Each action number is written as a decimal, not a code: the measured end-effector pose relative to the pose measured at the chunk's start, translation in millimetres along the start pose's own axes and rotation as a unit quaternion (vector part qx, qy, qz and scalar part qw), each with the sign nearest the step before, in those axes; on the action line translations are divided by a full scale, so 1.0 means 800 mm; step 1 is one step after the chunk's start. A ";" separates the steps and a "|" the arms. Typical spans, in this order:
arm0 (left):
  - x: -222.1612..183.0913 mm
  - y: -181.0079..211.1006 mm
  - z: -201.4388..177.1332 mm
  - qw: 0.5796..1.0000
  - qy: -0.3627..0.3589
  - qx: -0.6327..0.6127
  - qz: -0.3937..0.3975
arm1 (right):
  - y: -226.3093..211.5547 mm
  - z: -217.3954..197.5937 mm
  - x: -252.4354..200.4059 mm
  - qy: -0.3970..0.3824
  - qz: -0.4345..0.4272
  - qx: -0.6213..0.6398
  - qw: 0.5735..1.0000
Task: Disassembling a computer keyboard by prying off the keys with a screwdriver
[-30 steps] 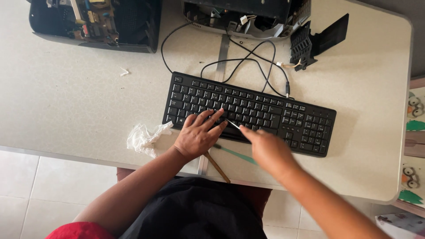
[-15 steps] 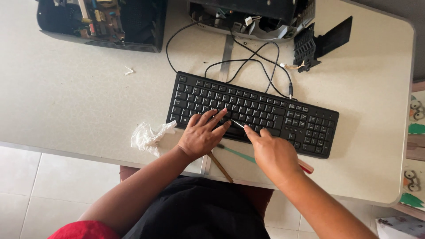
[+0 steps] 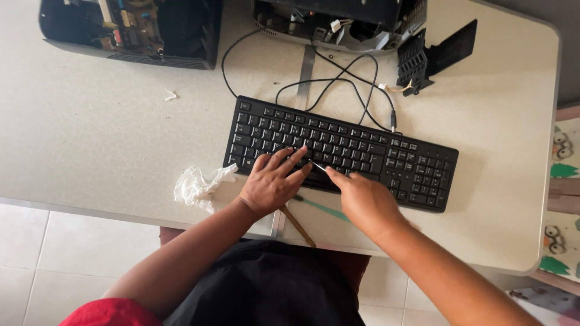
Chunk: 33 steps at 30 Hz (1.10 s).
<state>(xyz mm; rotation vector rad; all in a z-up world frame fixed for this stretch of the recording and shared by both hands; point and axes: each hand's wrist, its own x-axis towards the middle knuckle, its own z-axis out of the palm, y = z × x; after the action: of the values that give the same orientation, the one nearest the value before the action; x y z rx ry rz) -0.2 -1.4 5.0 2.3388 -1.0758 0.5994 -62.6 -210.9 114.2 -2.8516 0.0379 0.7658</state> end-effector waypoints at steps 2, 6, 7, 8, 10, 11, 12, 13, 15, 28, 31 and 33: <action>0.001 0.002 -0.002 1.000 -0.001 0.002 0.006 | 0.005 0.030 0.001 0.015 0.000 0.023 1.000; 0.007 -0.001 -0.005 1.000 -0.002 0.009 0.013 | 0.007 0.040 0.006 0.007 0.024 0.047 0.999; 0.002 0.003 -0.008 1.000 -0.003 0.010 0.013 | 0.006 0.034 -0.003 0.006 0.023 0.048 0.999; 0.004 0.003 -0.007 1.000 0.003 0.009 0.009 | 0.007 0.024 -0.007 0.026 0.028 0.054 0.998; 0.005 0.004 -0.007 1.000 0.008 0.008 0.005 | 0.016 0.016 -0.009 0.043 0.033 0.060 0.997; 0.004 0.004 -0.007 1.000 0.009 0.013 -0.008 | 0.024 0.020 -0.006 0.085 0.031 0.024 0.996; 0.005 0.004 -0.005 1.000 0.010 0.016 -0.019 | 0.032 0.023 -0.004 0.129 0.033 -0.013 0.991; 0.004 0.005 -0.004 1.000 0.010 0.014 -0.017 | 0.036 0.025 -0.001 0.129 0.035 -0.012 0.991; 0.001 0.005 -0.005 0.999 0.010 0.015 -0.038 | 0.042 0.028 0.007 0.199 -0.022 -0.049 0.979; 0.008 0.008 0.000 0.998 0.018 0.007 -0.055 | 0.008 0.005 0.028 0.367 -0.145 -0.304 0.867; 0.007 0.008 0.000 0.998 0.020 0.001 -0.055 | -0.003 -0.005 0.031 0.371 -0.171 -0.317 0.856; 0.009 0.007 -0.002 0.998 0.015 -0.001 -0.053 | -0.011 -0.010 0.034 0.376 -0.191 -0.328 0.846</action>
<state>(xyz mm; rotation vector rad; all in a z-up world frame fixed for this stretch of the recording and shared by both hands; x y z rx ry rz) -0.5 -7.9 11.5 2.3599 -0.9309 0.5918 -34.5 -203.2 108.6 -3.3883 -0.7973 -0.5622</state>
